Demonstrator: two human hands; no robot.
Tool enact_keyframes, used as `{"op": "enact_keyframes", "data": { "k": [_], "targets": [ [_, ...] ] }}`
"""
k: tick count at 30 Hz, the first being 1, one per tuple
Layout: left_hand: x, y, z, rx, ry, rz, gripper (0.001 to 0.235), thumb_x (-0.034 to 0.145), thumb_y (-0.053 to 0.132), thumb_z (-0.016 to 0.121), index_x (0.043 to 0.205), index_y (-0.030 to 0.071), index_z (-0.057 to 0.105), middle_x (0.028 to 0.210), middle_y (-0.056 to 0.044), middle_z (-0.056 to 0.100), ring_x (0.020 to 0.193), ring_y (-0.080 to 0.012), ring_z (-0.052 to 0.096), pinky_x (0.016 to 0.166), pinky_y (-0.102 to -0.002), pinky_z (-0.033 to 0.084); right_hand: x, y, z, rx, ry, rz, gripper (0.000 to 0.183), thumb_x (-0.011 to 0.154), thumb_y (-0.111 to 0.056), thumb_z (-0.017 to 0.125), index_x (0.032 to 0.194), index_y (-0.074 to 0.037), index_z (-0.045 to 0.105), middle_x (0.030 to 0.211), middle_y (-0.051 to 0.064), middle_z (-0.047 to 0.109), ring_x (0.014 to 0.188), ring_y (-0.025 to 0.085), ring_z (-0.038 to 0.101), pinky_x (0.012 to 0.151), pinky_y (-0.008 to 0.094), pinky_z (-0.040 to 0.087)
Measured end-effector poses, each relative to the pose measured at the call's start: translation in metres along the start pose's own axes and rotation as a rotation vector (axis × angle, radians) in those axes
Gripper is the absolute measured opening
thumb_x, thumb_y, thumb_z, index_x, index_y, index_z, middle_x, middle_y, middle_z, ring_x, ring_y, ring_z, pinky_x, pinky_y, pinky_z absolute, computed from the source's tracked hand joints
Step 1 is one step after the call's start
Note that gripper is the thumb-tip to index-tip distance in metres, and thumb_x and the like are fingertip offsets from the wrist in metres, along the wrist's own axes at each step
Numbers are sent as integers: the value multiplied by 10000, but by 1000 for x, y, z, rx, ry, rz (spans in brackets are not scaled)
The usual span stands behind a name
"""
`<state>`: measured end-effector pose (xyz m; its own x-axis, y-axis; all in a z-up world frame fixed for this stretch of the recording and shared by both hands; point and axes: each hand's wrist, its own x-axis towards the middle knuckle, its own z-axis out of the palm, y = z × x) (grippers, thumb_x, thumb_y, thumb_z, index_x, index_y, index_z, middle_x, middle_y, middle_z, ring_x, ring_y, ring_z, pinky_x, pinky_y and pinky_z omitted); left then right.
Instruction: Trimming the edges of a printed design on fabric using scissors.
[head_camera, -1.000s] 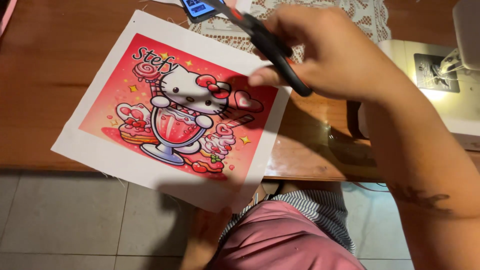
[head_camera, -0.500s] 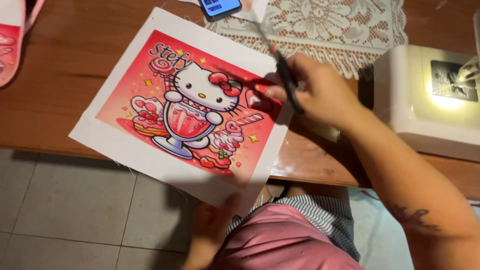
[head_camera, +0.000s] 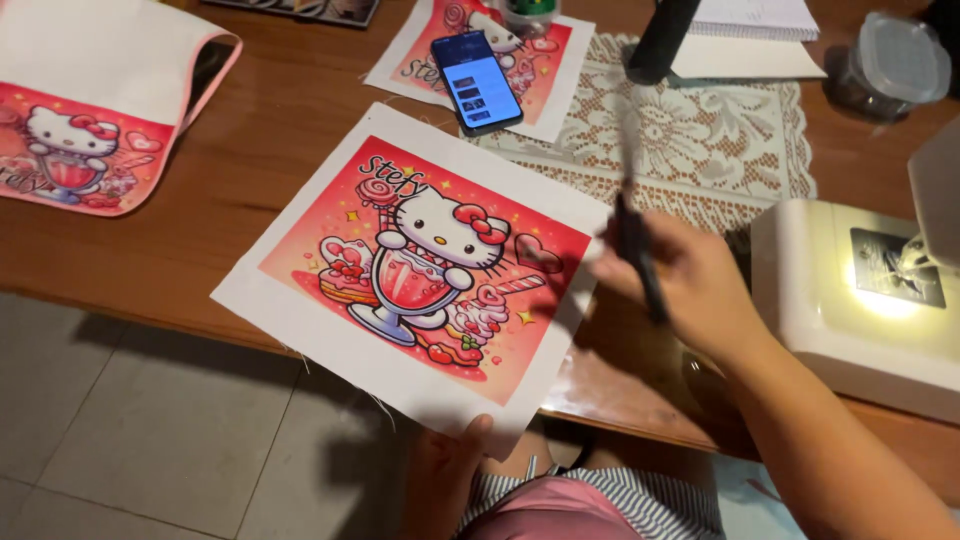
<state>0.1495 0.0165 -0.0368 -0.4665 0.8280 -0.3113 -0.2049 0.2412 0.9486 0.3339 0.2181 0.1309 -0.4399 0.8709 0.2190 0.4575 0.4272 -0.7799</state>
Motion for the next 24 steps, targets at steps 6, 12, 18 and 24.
{"op": "enact_keyframes", "data": {
  "k": [6, 12, 18, 24],
  "targets": [
    [11, -90, -12, 396, -1, -94, 356, 863, 515, 717, 940, 169, 749, 804, -100, 617, 817, -279, 600, 831, -435, 466, -76, -12, -24, 314, -583, 31, 459, 811, -578, 744, 809, -124, 673, 808, 4, 715, 742, 129, 632, 669, 296, 492],
    [-12, -15, 2, -190, -73, -49, 344, 893, 290, 701, 1174, 92, 710, 1103, -40, 779, 1033, -121, 687, 889, -317, 570, -130, 37, -31, 340, -1047, 654, 672, 739, -422, 901, 1282, -43, 787, 1061, -8, 865, 843, 72, 746, 693, 228, 638],
    [-21, 3, 3, -50, -147, 52, 165, 914, 300, 692, 833, 156, 687, 761, 59, 667, 753, -56, 603, 676, -277, 490, -127, 43, -18, -222, -1272, 505, 549, 770, -721, 685, 895, -209, 839, 796, -122, 724, 706, 44, 605, 617, 196, 544],
    [-22, -5, 5, -240, -202, 82, 181, 914, 232, 686, 1048, 115, 721, 945, 35, 711, 906, -72, 587, 814, -290, 493, -117, 9, 11, -84, -1113, 385, 563, 802, -663, 695, 938, -123, 782, 1467, -239, 703, 895, 12, 631, 724, 230, 623]
  ]
}}
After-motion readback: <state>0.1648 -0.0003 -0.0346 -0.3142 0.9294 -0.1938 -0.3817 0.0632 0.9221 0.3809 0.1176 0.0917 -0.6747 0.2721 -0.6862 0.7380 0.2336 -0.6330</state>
